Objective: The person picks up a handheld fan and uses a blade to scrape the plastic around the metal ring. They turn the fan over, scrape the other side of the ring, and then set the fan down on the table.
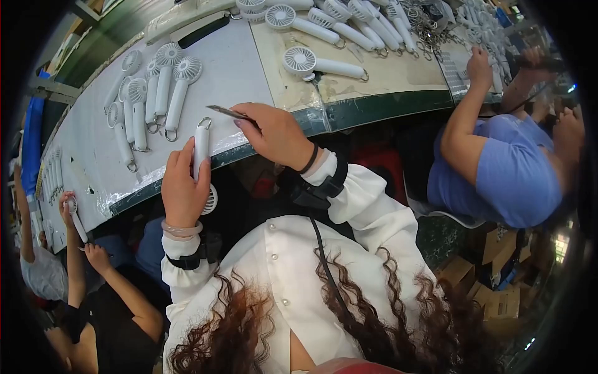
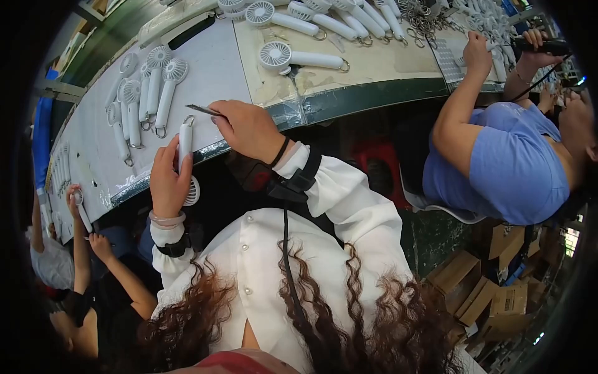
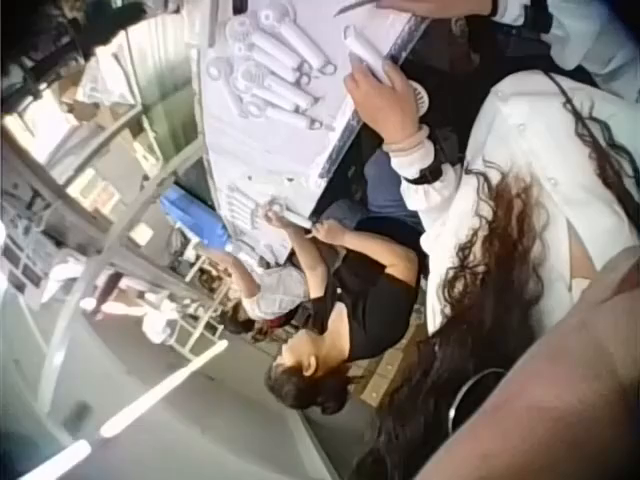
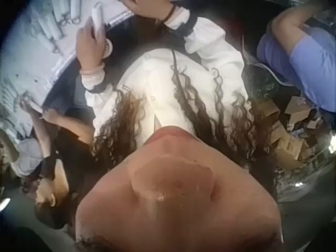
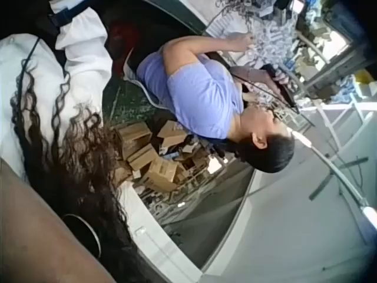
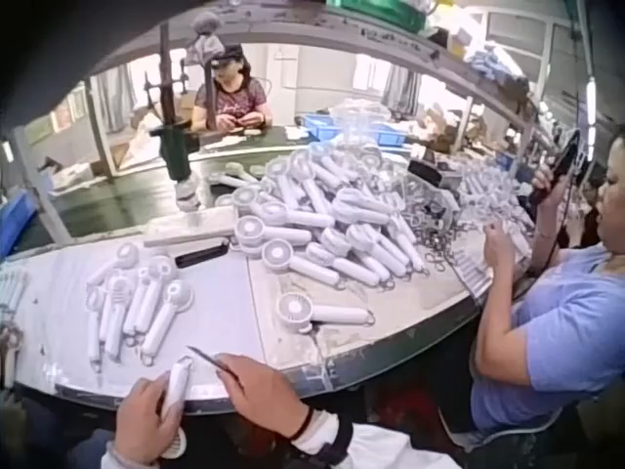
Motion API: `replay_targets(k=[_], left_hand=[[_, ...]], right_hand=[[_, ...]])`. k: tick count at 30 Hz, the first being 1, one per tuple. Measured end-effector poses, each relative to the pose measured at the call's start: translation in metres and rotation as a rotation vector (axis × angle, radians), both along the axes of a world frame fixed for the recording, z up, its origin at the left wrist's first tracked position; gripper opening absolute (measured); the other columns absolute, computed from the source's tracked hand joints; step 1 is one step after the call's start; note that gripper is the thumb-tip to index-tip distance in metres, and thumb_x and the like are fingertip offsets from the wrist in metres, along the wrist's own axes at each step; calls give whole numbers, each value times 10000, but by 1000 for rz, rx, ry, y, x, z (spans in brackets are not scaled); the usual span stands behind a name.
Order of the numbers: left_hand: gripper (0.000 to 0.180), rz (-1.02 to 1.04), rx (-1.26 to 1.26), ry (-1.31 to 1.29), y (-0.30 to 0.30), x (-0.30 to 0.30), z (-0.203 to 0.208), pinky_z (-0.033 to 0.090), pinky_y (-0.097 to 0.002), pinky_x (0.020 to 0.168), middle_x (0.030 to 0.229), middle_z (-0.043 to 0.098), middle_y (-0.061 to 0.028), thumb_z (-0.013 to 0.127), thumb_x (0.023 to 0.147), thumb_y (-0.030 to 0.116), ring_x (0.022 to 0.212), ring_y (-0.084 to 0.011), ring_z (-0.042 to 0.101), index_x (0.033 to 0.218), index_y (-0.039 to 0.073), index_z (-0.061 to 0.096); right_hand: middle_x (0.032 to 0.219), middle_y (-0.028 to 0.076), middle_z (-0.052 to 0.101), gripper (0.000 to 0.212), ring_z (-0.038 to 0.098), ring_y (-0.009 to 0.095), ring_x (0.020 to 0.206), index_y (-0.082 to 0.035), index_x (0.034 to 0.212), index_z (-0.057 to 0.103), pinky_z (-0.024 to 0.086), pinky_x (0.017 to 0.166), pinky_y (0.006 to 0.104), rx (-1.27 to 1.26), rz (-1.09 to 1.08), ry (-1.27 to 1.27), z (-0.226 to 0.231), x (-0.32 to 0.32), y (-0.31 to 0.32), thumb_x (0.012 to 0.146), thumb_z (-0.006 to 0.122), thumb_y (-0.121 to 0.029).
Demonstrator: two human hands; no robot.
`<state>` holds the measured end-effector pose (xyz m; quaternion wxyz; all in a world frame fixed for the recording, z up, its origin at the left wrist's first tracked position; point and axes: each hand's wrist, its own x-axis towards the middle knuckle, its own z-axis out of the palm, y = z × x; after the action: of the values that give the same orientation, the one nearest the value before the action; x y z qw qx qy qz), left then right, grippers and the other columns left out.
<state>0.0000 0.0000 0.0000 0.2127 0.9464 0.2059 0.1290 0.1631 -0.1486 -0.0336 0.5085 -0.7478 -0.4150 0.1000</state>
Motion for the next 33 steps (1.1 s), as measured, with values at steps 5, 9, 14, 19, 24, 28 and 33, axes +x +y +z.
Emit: replay_targets(k=[5, 9, 14, 19, 24, 28, 33], left_hand=[[409, -1, -44, -18, -1, 1, -4, 489, -356, 687, 913, 559, -126, 644, 860, 164, 774, -281, 599, 1245, 51, 562], [397, 3, -60, -41, 0, 4, -5, 490, -362, 688, 917, 561, -127, 641, 859, 161, 780, -285, 599, 1232, 48, 564], [387, 5, -78, -44, -4, 4, -3, 496, -369, 702, 929, 564, -130, 636, 861, 159, 798, -291, 603, 1223, 43, 563], [390, -3, -90, -45, -2, 4, -4, 501, -369, 716, 937, 564, -134, 631, 863, 158, 809, -295, 607, 1226, 34, 557], [392, -11, -96, -27, -1, 4, -2, 500, -370, 715, 936, 563, -135, 632, 866, 162, 812, -297, 607, 1227, 27, 557], [393, -5, -90, -17, -1, 4, -4, 498, -373, 712, 933, 561, -134, 635, 869, 167, 809, -299, 606, 1228, 27, 558], [392, -7, -70, -25, -3, 4, -4, 495, -372, 704, 929, 560, -135, 638, 870, 167, 797, -297, 603, 1228, 28, 560]], right_hand=[[974, 77, 654, 183, 608, 248, 803, -74, 946, 649, 493, 706, 320, 21, -148, -318, 16, 33, -31, 773, 702, -102], [940, 59, 642, 286, 582, 214, 781, -53, 1006, 620, 477, 694, 298, -13, -428, -715, 10, 105, -88, 750, 734, -109], [865, 0, 617, 322, 513, 98, 729, -23, 1062, 627, 435, 672, 236, -190, -337, -155, 5, 142, -129, 786, 750, -137], [809, -34, 587, 298, 470, 57, 715, -6, 1062, 647, 407, 663, 205, -93, -310, 48, 6, 139, -127, 829, 737, -169], [804, -39, 595, 278, 475, 52, 707, -2, 1045, 664, 405, 655, 198, -105, -346, 30, 3, 138, -127, 849, 724, -191], [808, -15, 618, 297, 495, 73, 700, -17, 1044, 668, 419, 657, 217, -140, -401, -63, 0, 135, -124, 841, 733, -224], [786, 62, 643, 311, 562, 196, 740, -53, 1005, 681, 466, 672, 315, -177, -532, -374, 0, 126, -117, 801, 749, -279]])
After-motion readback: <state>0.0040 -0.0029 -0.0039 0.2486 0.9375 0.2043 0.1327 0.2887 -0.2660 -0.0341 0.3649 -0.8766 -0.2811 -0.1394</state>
